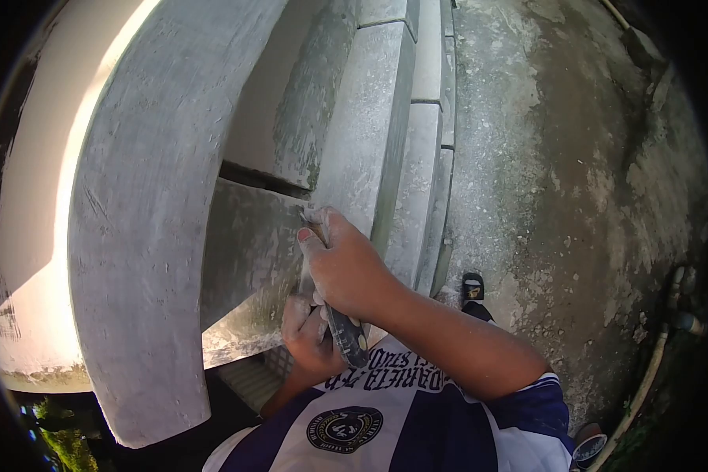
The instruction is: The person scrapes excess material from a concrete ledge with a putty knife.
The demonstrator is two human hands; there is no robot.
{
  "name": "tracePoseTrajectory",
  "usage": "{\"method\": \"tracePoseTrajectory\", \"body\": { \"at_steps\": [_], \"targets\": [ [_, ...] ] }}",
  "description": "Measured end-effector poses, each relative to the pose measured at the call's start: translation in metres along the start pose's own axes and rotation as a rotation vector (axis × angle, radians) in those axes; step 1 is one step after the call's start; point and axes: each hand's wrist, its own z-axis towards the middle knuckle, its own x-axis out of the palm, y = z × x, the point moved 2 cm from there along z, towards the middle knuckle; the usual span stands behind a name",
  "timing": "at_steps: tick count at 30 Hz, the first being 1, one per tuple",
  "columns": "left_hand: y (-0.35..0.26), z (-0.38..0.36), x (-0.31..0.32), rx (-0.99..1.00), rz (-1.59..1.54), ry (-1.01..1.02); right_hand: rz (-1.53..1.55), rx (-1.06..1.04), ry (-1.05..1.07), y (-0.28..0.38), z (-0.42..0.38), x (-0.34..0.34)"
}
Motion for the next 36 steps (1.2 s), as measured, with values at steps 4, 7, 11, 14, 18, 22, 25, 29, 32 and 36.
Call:
{"method": "tracePoseTrajectory", "body": {
  "at_steps": [4, 7, 11, 14, 18, 22, 25, 29, 32, 36],
  "targets": [
    [-0.001, -0.001, 0.001, 0.004, 0.005, -0.022, -0.061, -0.089, -0.040, -0.017, 0.009, 0.001],
    [-0.001, 0.000, 0.002, -0.001, 0.009, -0.042, -0.015, -0.016, 0.012, -0.004, 0.002, 0.001],
    [0.000, -0.002, 0.004, -0.009, 0.012, -0.077, 0.118, 0.082, -0.006, 0.001, -0.006, 0.000],
    [-0.001, -0.001, 0.004, 0.020, 0.002, -0.122, 0.070, 0.052, -0.013, -0.003, -0.007, 0.001],
    [0.001, -0.003, 0.007, 0.000, 0.030, -0.108, 0.016, 0.007, -0.023, -0.005, 0.005, 0.000],
    [0.000, -0.005, 0.006, 0.000, 0.040, -0.106, -0.057, -0.061, -0.020, -0.002, -0.005, 0.001],
    [0.001, -0.005, 0.006, 0.011, 0.032, -0.118, -0.074, -0.061, -0.005, 0.001, -0.005, 0.001],
    [0.001, -0.005, 0.006, 0.022, 0.024, -0.126, -0.001, -0.086, -0.014, -0.012, -0.002, -0.002],
    [-0.002, -0.003, 0.007, 0.048, 0.024, -0.189, 0.024, -0.090, -0.043, -0.014, -0.006, 0.000],
    [0.001, -0.005, 0.008, 0.012, 0.044, -0.155, -0.047, -0.106, -0.019, -0.013, 0.013, -0.003]
  ]
}}
